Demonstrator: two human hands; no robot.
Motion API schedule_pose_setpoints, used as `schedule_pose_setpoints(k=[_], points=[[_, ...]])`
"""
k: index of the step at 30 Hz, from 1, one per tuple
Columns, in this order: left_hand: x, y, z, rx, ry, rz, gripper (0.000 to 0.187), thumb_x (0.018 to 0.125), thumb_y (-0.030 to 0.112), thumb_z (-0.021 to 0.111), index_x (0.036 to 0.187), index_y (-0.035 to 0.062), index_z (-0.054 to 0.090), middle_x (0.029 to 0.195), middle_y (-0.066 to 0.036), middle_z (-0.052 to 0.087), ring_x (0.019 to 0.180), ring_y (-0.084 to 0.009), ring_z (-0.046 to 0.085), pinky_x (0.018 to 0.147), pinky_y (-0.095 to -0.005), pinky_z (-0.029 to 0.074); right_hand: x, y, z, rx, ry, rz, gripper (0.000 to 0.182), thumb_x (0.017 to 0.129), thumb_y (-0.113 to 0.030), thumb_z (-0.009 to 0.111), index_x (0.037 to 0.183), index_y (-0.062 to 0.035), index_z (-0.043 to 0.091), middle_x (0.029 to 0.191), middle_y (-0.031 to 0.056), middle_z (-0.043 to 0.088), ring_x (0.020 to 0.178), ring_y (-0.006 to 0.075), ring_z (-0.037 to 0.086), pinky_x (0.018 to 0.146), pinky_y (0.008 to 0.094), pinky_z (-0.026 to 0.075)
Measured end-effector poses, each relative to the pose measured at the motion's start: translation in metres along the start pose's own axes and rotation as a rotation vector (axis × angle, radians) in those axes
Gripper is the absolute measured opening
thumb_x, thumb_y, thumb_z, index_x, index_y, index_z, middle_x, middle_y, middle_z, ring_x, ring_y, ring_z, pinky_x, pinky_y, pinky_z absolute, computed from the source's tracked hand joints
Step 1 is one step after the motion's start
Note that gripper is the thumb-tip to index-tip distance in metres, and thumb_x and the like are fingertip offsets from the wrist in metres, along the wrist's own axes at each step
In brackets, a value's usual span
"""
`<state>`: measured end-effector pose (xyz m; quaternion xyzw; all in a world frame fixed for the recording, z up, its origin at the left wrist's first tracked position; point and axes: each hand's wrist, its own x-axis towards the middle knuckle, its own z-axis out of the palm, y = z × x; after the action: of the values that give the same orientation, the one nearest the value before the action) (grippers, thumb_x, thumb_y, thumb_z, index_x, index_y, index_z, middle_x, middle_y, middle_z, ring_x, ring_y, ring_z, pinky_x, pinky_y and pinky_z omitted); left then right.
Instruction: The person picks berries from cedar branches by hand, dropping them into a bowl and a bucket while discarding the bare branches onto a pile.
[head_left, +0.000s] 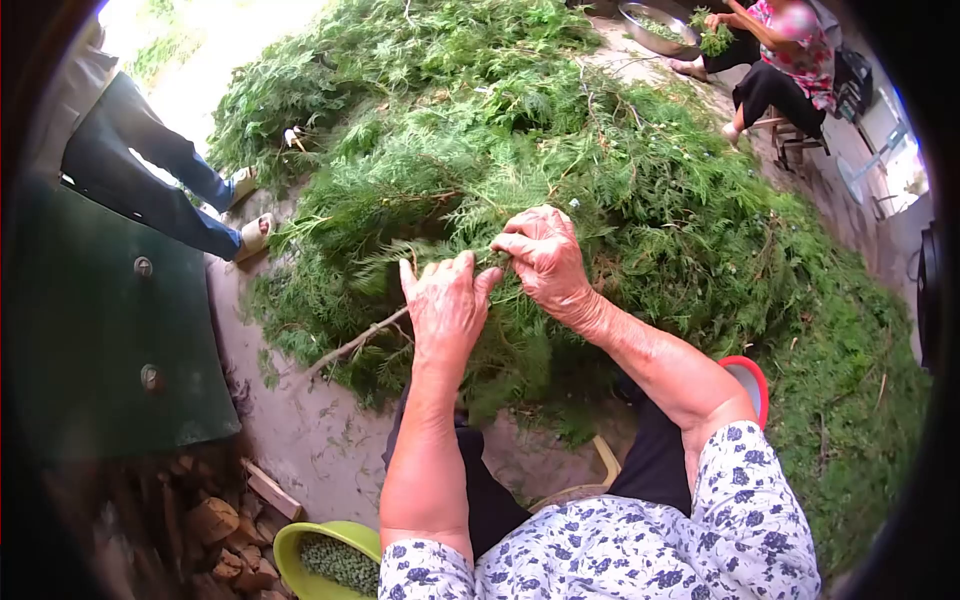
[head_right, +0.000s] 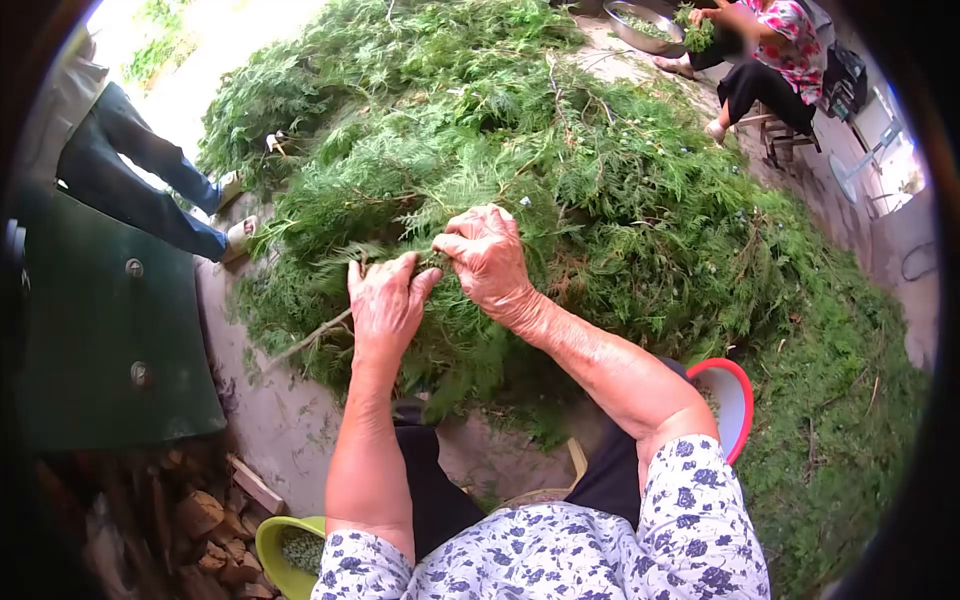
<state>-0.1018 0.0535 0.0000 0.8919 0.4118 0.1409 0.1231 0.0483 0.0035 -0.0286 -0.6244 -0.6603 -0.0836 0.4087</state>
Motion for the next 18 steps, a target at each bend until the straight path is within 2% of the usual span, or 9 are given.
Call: schedule_pose_setpoints(k=[1, 2, 3, 5, 6, 7, 10, 15, 18], points=[[0.001, 0.002, -0.001, -0.075, -0.114, -0.018, 0.040, 0.080, 0.036, 0.059, 0.107, 0.0056, 0.060, 0.090, -0.013, 0.065, 0.090, -0.0284, 0.059, 0.099, -0.0539, 0.024, -0.002, -0.002, -0.006, -0.010, 0.016, -0.021, 0.027, 0.061, -0.008, 0.065, 0.087, -0.0144, 0.065, 0.088, 0.0017, 0.060, 0.091, 0.0249, 0.051, 0.086, 0.0397, 0.035], [0.000, -0.003, 0.012, -0.147, -0.048, 0.061, 0.035, 0.079, 0.031, 0.061, 0.102, 0.0050, 0.063, 0.081, -0.013, 0.066, 0.077, -0.0263, 0.062, 0.091, -0.0465, 0.037, -0.004, -0.003, -0.009, -0.008, 0.043, -0.026, 0.026, 0.061, -0.007, 0.065, 0.086, -0.0133, 0.065, 0.086, 0.0024, 0.060, 0.089, 0.0248, 0.053, 0.085, 0.0396, 0.035], [0.000, 0.000, 0.014, -0.149, -0.049, 0.067, 0.035, 0.079, 0.031, 0.061, 0.102, 0.0050, 0.063, 0.081, -0.013, 0.066, 0.077, -0.0263, 0.062, 0.091, -0.0465, 0.037, -0.009, -0.004, -0.012, -0.013, 0.046, -0.024, 0.026, 0.061, -0.007, 0.065, 0.086, -0.0133, 0.065, 0.086, 0.0024, 0.060, 0.089, 0.0248, 0.053, 0.085, 0.0396, 0.035], [0.002, 0.003, 0.017, -0.467, -0.136, -0.101, 0.029, 0.077, 0.023, 0.061, 0.096, 0.0020, 0.065, 0.079, -0.014, 0.066, 0.069, -0.0211, 0.064, 0.073, -0.0347, 0.047, -0.016, -0.005, -0.014, -0.004, 0.021, 0.054, 0.026, 0.061, -0.006, 0.064, 0.086, -0.0127, 0.064, 0.084, 0.0030, 0.059, 0.089, 0.0233, 0.053, 0.086, 0.0393, 0.035], [0.002, 0.003, 0.022, -0.551, -0.031, -0.077, 0.025, 0.073, 0.015, 0.061, 0.090, -0.0023, 0.065, 0.074, -0.013, 0.066, 0.063, -0.0137, 0.061, 0.058, -0.0265, 0.046, -0.015, -0.005, -0.019, 0.051, -0.034, 0.082, 0.027, 0.062, -0.005, 0.064, 0.088, -0.0086, 0.064, 0.084, 0.0052, 0.059, 0.089, 0.0246, 0.054, 0.085, 0.0385, 0.038], [0.002, 0.003, 0.025, -0.549, -0.036, -0.072, 0.025, 0.073, 0.015, 0.061, 0.090, -0.0023, 0.065, 0.074, -0.013, 0.066, 0.063, -0.0137, 0.061, 0.058, -0.0265, 0.046, -0.016, -0.006, -0.024, 0.050, -0.030, 0.088, 0.027, 0.062, -0.005, 0.064, 0.088, -0.0086, 0.064, 0.084, 0.0052, 0.059, 0.089, 0.0246, 0.054, 0.085, 0.0385, 0.038], [0.003, 0.003, 0.025, -0.853, -0.148, -0.310, 0.022, 0.073, 0.008, 0.063, 0.091, -0.0043, 0.063, 0.073, -0.003, 0.063, 0.065, -0.0076, 0.054, 0.059, -0.0237, 0.043, -0.014, -0.006, -0.036, 0.586, -0.249, 0.434, 0.026, 0.072, -0.006, 0.067, 0.097, -0.0020, 0.062, 0.086, 0.0074, 0.058, 0.082, 0.0187, 0.056, 0.073, 0.0282, 0.045], [0.004, 0.007, 0.021, -1.016, -0.209, -0.386, 0.019, 0.076, 0.009, 0.066, 0.091, -0.0023, 0.064, 0.073, 0.002, 0.061, 0.066, -0.0054, 0.051, 0.060, -0.0204, 0.040, -0.020, 0.000, -0.029, 0.546, -0.248, 0.492, 0.024, 0.073, -0.004, 0.065, 0.097, -0.0032, 0.063, 0.087, 0.0075, 0.058, 0.078, 0.0170, 0.056, 0.071, 0.0276, 0.045], [0.005, 0.004, 0.028, -1.011, -0.153, -0.348, 0.015, 0.080, 0.012, 0.065, 0.089, 0.0000, 0.064, 0.070, 0.003, 0.059, 0.061, -0.0028, 0.046, 0.054, -0.0197, 0.035, -0.020, -0.001, -0.025, 0.583, -0.153, 0.472, 0.022, 0.073, -0.004, 0.065, 0.095, -0.0025, 0.063, 0.086, 0.0071, 0.059, 0.078, 0.0175, 0.057, 0.070, 0.0280, 0.045]])
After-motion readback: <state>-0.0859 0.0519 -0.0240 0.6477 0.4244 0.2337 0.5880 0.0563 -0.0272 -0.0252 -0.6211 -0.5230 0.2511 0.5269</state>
